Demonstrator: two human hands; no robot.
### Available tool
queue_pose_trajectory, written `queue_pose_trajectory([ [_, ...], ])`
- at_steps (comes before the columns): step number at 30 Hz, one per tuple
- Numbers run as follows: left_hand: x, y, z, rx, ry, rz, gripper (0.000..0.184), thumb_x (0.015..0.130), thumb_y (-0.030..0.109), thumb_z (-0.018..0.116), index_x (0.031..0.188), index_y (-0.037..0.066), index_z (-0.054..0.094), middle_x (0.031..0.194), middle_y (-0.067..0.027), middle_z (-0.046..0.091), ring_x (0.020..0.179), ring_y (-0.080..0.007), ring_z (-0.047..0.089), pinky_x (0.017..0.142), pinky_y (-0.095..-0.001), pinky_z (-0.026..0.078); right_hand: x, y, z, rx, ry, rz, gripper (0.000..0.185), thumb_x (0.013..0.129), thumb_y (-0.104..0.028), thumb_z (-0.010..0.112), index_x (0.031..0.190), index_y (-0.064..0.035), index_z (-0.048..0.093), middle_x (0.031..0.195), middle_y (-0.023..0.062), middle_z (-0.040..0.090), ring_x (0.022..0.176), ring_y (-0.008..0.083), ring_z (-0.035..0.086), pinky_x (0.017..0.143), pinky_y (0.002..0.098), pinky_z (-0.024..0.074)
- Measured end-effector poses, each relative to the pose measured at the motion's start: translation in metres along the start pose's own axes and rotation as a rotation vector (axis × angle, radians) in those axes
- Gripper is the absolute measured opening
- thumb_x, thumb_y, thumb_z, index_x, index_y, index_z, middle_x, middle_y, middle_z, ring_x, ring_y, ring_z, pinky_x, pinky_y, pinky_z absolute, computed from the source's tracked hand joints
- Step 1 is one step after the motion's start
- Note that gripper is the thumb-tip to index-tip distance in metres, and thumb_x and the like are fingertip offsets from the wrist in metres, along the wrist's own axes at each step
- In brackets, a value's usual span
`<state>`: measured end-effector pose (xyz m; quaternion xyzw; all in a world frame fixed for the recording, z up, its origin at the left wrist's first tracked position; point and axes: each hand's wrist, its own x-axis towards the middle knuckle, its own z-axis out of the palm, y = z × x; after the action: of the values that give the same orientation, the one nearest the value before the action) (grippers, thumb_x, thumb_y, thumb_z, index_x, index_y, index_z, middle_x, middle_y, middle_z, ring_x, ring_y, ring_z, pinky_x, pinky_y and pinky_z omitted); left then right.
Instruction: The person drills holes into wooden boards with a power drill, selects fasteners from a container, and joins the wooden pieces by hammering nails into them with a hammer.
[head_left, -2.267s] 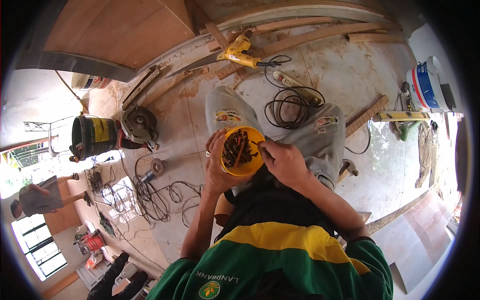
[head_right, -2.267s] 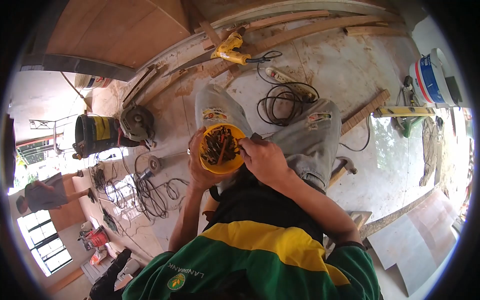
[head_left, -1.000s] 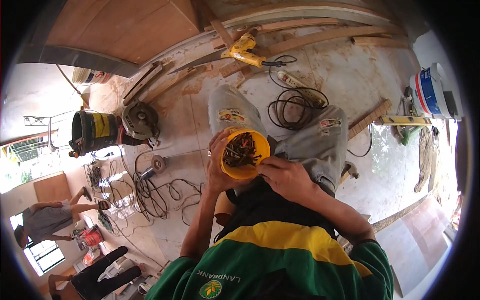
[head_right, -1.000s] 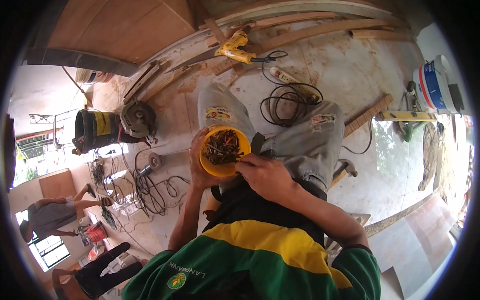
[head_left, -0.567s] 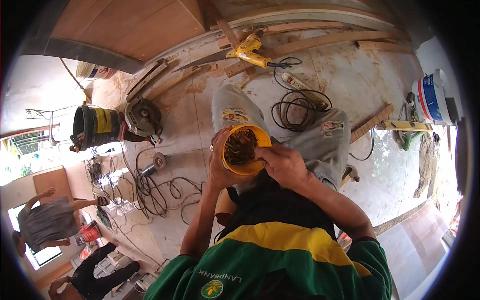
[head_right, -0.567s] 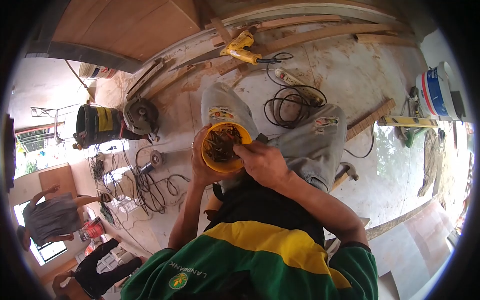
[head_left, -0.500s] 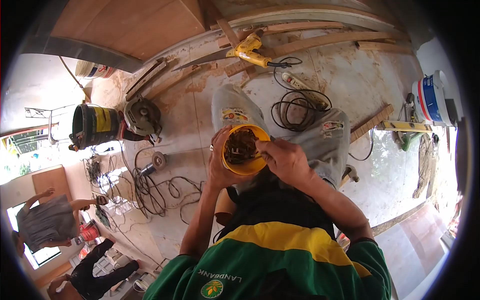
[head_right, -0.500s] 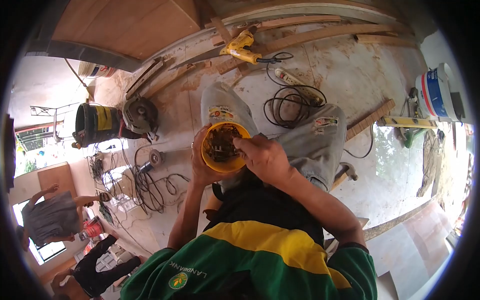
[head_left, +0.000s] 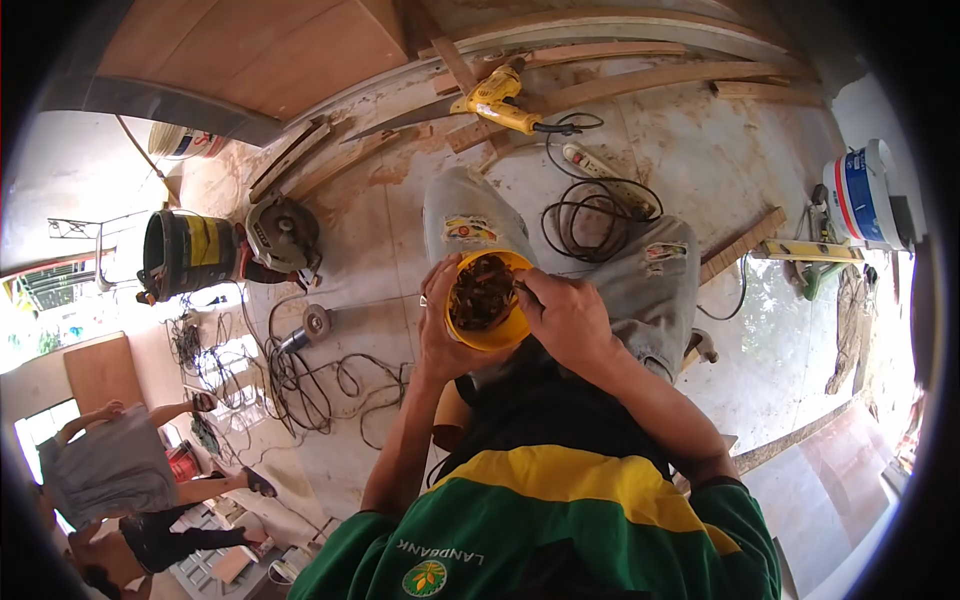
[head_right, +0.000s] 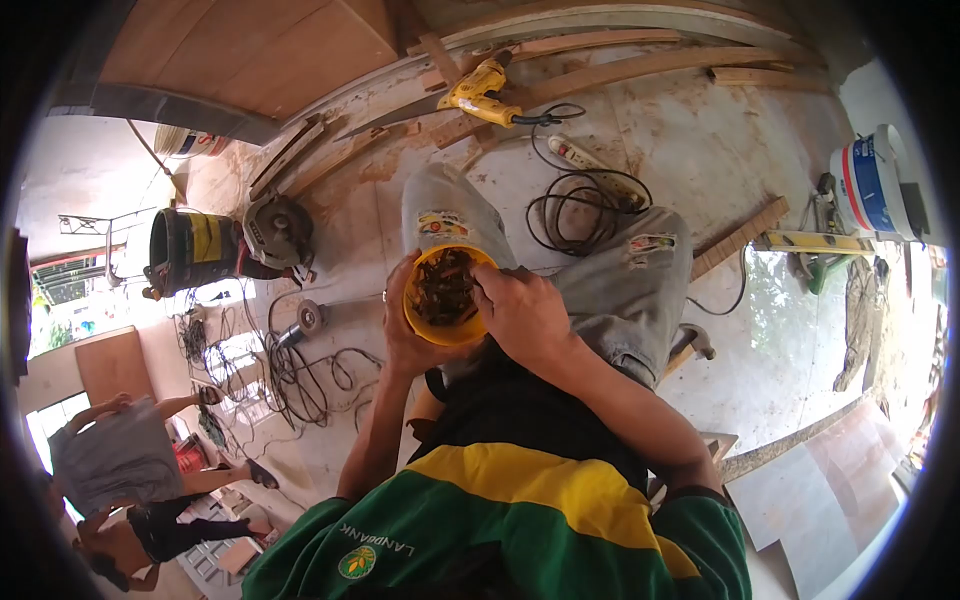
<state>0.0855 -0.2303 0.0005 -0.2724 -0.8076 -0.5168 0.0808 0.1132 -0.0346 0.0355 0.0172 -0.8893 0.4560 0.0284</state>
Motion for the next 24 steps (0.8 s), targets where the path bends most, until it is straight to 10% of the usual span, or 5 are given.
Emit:
queue_pose_trajectory([
  [24, -0.006, -0.012, -0.004, 0.123, -0.022, 0.102, 0.123, 0.051, 0.035, 0.101, 0.146, 0.002, 0.03, 0.147, -0.0243, 0.042, 0.134, -0.0369, 0.048, 0.111, -0.0445, 0.042, -0.031, -0.011, 0.0, 0.103, -0.162, 0.072, 0.012, 0.089, -0.009, 0.063, 0.099, -0.0033, 0.059, 0.074, 0.0186, 0.066, 0.069, 0.0384, 0.067, 0.062, 0.0462, 0.0541],
])
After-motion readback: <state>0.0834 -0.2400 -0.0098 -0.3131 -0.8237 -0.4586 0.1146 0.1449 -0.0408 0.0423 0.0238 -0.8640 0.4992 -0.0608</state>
